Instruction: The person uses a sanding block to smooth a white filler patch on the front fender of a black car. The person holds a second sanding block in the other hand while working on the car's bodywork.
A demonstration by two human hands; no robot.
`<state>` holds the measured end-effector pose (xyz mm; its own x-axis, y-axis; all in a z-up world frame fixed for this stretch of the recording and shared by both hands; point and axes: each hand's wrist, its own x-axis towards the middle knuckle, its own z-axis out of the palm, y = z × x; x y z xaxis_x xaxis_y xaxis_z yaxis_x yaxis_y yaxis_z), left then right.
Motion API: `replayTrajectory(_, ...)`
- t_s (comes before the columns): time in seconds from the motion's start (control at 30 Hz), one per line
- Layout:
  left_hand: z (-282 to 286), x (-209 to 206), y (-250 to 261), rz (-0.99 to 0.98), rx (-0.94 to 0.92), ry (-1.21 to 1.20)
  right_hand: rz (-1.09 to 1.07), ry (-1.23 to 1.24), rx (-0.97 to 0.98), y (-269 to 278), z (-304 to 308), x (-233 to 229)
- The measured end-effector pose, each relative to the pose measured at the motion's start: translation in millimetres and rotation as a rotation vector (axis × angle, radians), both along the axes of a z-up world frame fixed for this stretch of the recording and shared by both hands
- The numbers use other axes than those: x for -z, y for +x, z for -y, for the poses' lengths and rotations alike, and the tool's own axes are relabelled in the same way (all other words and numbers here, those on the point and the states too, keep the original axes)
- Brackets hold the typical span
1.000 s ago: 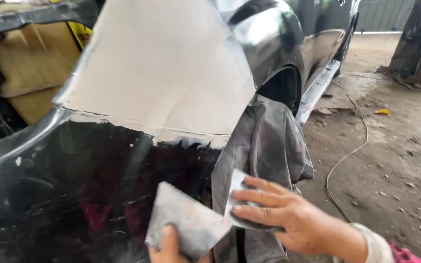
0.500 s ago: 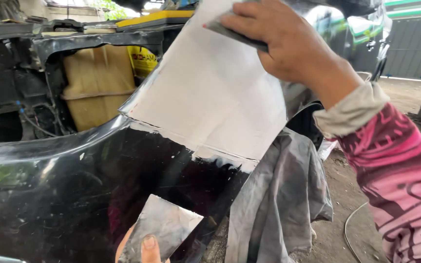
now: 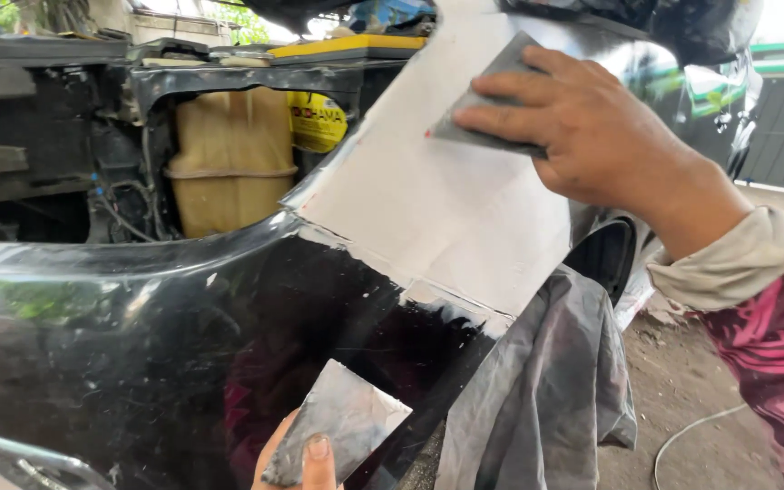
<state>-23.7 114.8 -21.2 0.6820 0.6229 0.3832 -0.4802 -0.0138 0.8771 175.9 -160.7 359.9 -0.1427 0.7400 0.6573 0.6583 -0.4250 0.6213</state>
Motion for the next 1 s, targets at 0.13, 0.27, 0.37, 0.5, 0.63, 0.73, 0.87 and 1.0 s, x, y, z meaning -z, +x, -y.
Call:
replayTrajectory(0.13, 30.2, -36.6, 24.2, 0.116, -0.231, -0.132, -0.011, -0.013, -0.004, -20.2, -31.8, -18.8)
replayTrajectory(0.27, 31.8, -43.2, 12.9, 0.171, -0.172, -0.1, -0.049, -0.011, 0.047, -28.9, -33.9, -5.5)
replayTrajectory(0.37, 31.9, -44.2, 7.3, 0.266, -0.17, -0.183, -0.096, -0.024, 0.069, -25.8, -15.4, 27.8)
replayTrajectory(0.5, 28.7, -50.0, -0.9, 0.293, -0.088, -0.225, -0.17, -0.07, 0.201, -34.0, 14.3, 62.6)
replayTrajectory(0.63, 28.6, -29.4, 4.3, 0.337, -0.136, -0.166, -0.297, -0.063, 0.216, -59.8, 13.3, 51.4)
replayTrajectory(0.73, 34.6, -19.8, 7.0, 0.264, -0.16, -0.211, -0.219, -0.047, 0.06, -81.6, -19.2, 35.1)
replayTrajectory(0.87, 39.7, -45.3, -11.8, 0.045, -0.194, -0.227, -0.099, -0.053, 0.017, -87.4, -56.0, 29.2)
replayTrajectory(1.0, 39.5, -55.1, -19.8, 0.003, -0.148, -0.202, -0.021, -0.048, 0.069, -87.2, -59.5, 37.9)
